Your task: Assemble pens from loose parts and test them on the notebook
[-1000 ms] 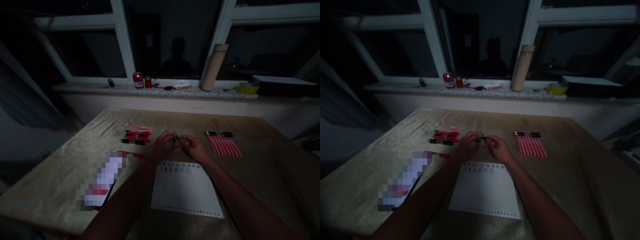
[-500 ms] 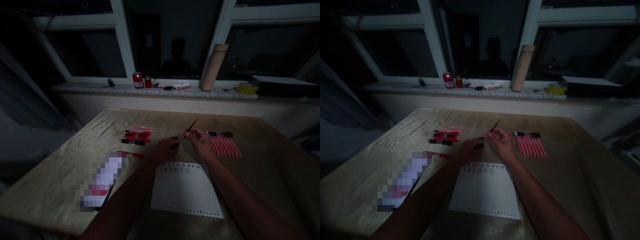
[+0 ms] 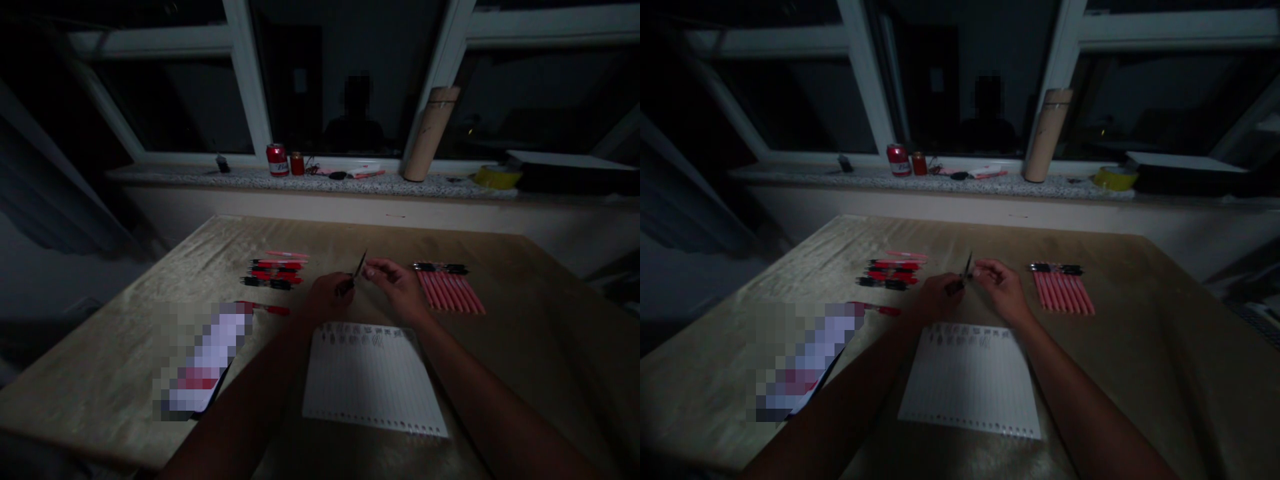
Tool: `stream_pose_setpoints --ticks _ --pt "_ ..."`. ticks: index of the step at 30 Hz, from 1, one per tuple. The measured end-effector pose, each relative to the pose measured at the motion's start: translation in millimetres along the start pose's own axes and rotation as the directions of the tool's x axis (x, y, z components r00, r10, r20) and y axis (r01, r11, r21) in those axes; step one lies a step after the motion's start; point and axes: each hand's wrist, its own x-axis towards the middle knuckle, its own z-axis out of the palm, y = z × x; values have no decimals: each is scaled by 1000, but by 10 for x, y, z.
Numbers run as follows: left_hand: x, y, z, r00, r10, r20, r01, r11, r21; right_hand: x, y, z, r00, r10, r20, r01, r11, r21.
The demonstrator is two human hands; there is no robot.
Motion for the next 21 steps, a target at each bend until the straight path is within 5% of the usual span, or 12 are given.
stream_pose_setpoints --ticks 5,12,21 --pt "-11 -51 -17 989 -129 -75 120 986 -116 23 177 -31 1000 5 -14 -6 995 -98" --pt "-14 -16 9 997 -79 -4 78 985 -156 0 283 40 996 -5 94 14 996 -90" --pt "-10 -64 -44 994 -80 -70 81 997 10 -13 398 51 998 -55 30 61 955 -292"
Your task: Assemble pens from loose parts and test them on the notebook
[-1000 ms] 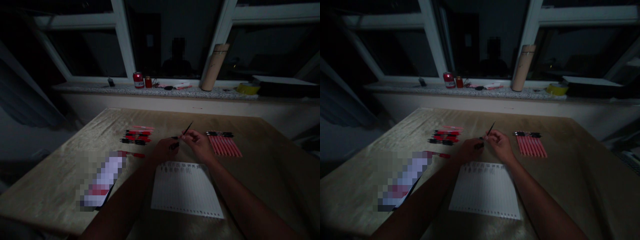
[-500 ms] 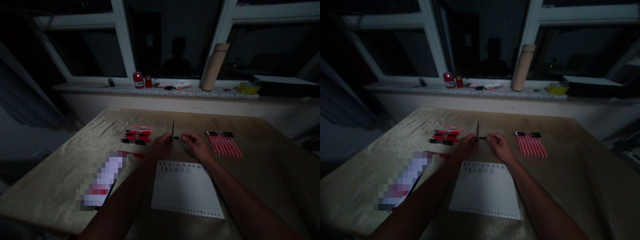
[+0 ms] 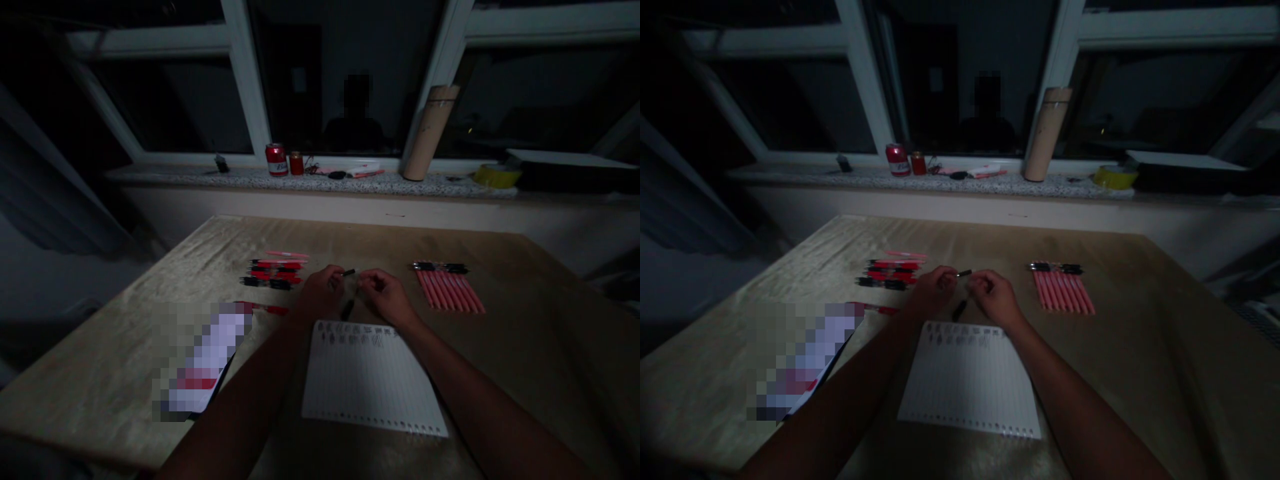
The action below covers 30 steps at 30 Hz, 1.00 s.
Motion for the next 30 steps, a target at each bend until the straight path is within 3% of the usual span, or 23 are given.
stream_pose_setpoints --ticks 3,6,9,14,18,20,23,27,30 --pt "18 -45 -21 997 -34 -71 44 989 143 21 65 -57 998 -27 -61 19 992 -126" --pt "25 -106 -57 996 9 -93 14 970 244 31 122 -122 996 -44 -74 29 980 -198" --pt "8 -163 -120 998 37 -46 -21 950 312 31 159 -164 997 -55 -51 41 967 -251" --pt "-29 -162 -251 998 -34 59 8 920 393 23 170 -170 998 -59 -38 45 954 -296" --pt "-24 -147 -498 985 -108 133 34 882 470 16 172 -168 998 -61 -34 48 952 -302" --pt "-39 -170 -689 946 -204 251 58 870 489 15 177 -167 997 -64 -40 49 952 -302" --pt "-99 -228 -947 863 -368 347 149 841 520 14 188 -166 997 -66 -37 51 951 -305" --pt "-166 -273 -1036 731 -479 486 155 810 565 12 207 -161 997 -74 -19 64 946 -318" --pt "-162 -244 -957 752 -428 501 109 831 546 16 220 -159 998 -67 -17 58 945 -322"
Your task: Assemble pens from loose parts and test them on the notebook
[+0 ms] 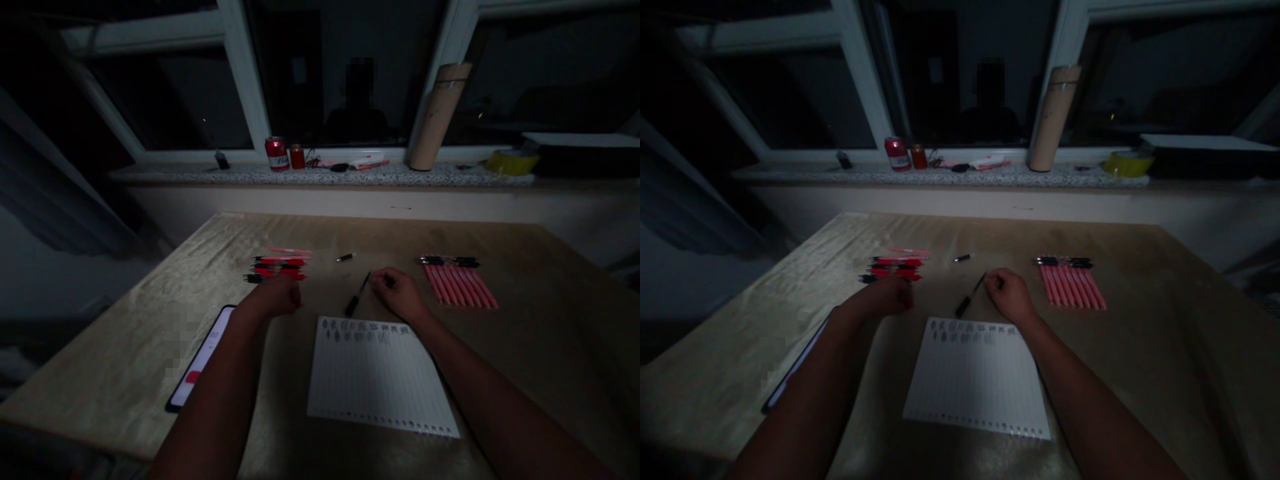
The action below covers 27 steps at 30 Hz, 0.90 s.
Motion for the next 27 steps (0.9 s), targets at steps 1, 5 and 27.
stream_pose_setpoints --ticks 1,5,27 --pt "13 32 10 999 18 -36 -18 1000 8 2 3 1 1000 3 2 -3 1000 -1" --pt "65 167 50 973 19 -228 -6 998 56 9 6 5 1000 1 4 -1 1000 -5" --pt "436 983 482 904 14 -427 -71 991 -117 14 3 16 1000 2 -6 -2 1000 -16"
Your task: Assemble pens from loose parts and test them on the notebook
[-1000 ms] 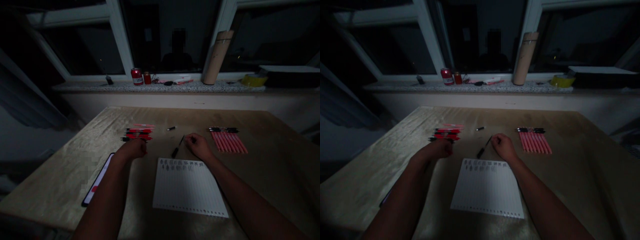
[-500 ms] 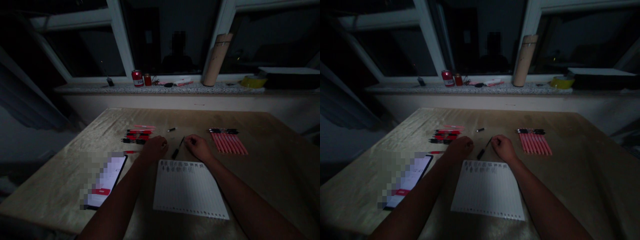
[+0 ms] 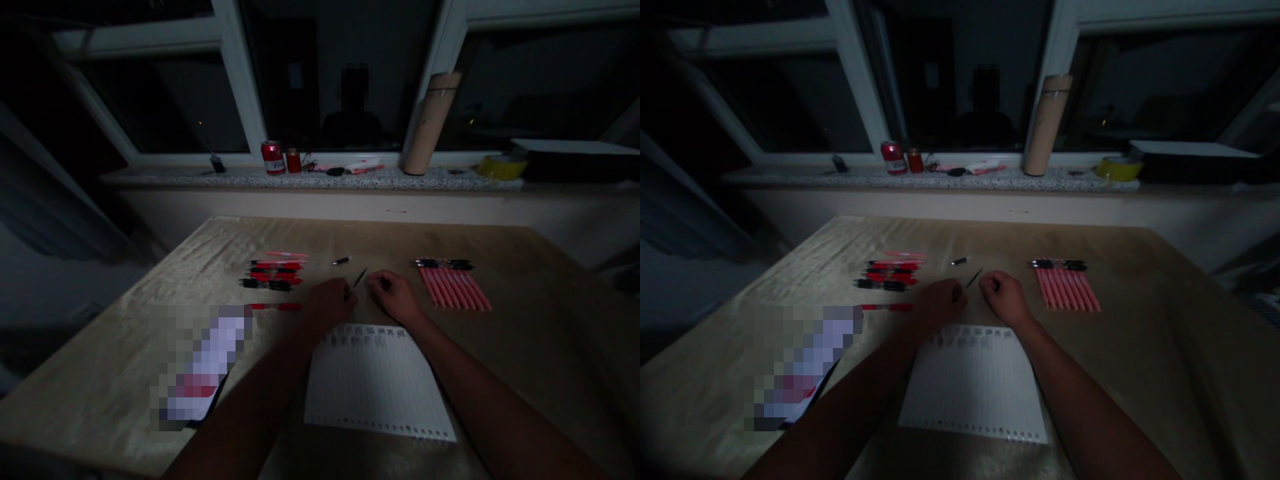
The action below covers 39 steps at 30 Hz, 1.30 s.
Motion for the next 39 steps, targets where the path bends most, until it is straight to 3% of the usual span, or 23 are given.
stream_pose_setpoints --ticks 4,7,11,18,25,28,29,31,34,37,39 --pt "17 -87 19 992 -74 -100 46 966 -255 25 -27 -16 999 -16 30 16 1000 -12" --pt "33 -151 33 977 -142 -161 49 877 -478 93 -94 -24 992 -63 109 69 997 -47" --pt "40 -216 60 954 -222 -199 43 764 -644 246 -191 30 966 -130 222 159 980 -117" --pt "14 -220 47 958 -142 -250 -53 767 -639 387 -307 212 922 -180 344 257 947 -194" --pt "205 -145 -34 962 -120 -247 -71 760 -646 440 -227 198 949 -160 272 199 972 -122" --pt "283 -103 -14 971 -99 -218 -79 728 -681 516 -225 89 974 -125 191 126 992 7" --pt "295 -96 4 975 -83 -208 -86 717 -691 541 -240 45 986 -83 147 63 989 136" --pt "299 -97 48 982 -45 -185 -101 702 -705 584 -283 -35 995 -30 100 -11 923 385" --pt "283 -122 103 985 -4 -172 -120 701 -703 631 -350 -109 998 22 67 -59 784 618" --pt "269 -139 123 983 44 -178 -154 723 -674 654 -410 -134 996 71 44 -81 682 727" --pt "265 -135 122 982 76 -173 -171 743 -646 657 -458 -148 996 75 39 -79 660 747"
